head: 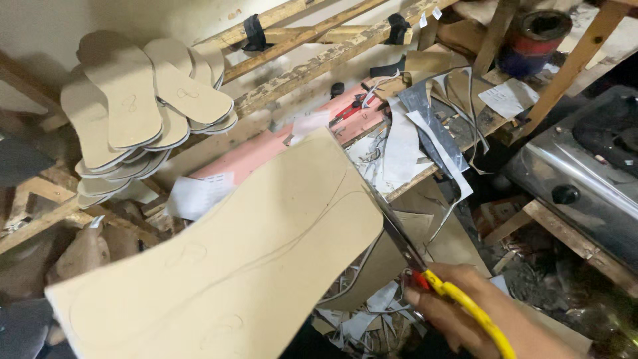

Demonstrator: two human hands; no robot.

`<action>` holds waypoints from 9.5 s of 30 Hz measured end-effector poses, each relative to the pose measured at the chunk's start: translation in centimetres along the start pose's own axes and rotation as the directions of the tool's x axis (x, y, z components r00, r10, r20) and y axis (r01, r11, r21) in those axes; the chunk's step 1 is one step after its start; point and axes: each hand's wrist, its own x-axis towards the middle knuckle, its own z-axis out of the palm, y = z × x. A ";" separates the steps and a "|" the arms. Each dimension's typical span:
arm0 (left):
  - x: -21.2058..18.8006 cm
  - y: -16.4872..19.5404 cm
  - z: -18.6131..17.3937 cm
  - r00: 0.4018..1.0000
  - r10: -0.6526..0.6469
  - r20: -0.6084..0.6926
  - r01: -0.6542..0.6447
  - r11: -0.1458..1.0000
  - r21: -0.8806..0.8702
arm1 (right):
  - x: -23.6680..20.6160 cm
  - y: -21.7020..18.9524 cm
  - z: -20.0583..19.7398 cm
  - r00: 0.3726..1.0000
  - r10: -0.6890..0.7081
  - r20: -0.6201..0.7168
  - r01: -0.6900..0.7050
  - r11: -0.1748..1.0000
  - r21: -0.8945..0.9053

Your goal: The person cuts insole shapes out of sheets of insole board using large yellow-handled shears, trimming along drawn outlines and turning each piece to cut around the curves. Cut insoles are set on a pile beside the work area, and scrap pieces fall to the floor.

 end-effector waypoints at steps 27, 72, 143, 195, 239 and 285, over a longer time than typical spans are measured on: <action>2.5 -2.6 9.4 0.712 0.035 -0.701 -0.171 0.977 -0.125 | 2.4 0.9 6.2 0.781 -0.620 -0.075 0.616 0.743 0.261; 2.0 0.6 5.9 0.961 0.024 -0.277 0.019 0.988 0.151 | 1.5 0.5 3.1 0.851 -0.519 -0.073 0.521 0.854 0.003; 1.0 -0.7 4.1 0.962 -0.244 -0.123 0.255 0.964 0.078 | 6.1 9.7 1.6 0.886 -0.257 0.386 0.233 0.966 0.108; -0.9 -2.4 6.0 0.819 -0.149 -0.554 0.180 0.984 0.002 | 7.5 8.7 6.2 0.848 -0.471 0.243 0.423 0.878 0.226; 1.4 -4.0 5.0 0.936 -0.208 -0.284 0.232 0.971 0.054 | 5.1 3.8 4.5 0.788 -0.615 0.023 0.614 0.788 0.041; 2.6 1.2 3.1 0.864 -0.444 0.238 0.326 0.853 0.408 | 1.6 5.8 -2.7 0.868 -0.447 0.216 0.493 0.727 -0.478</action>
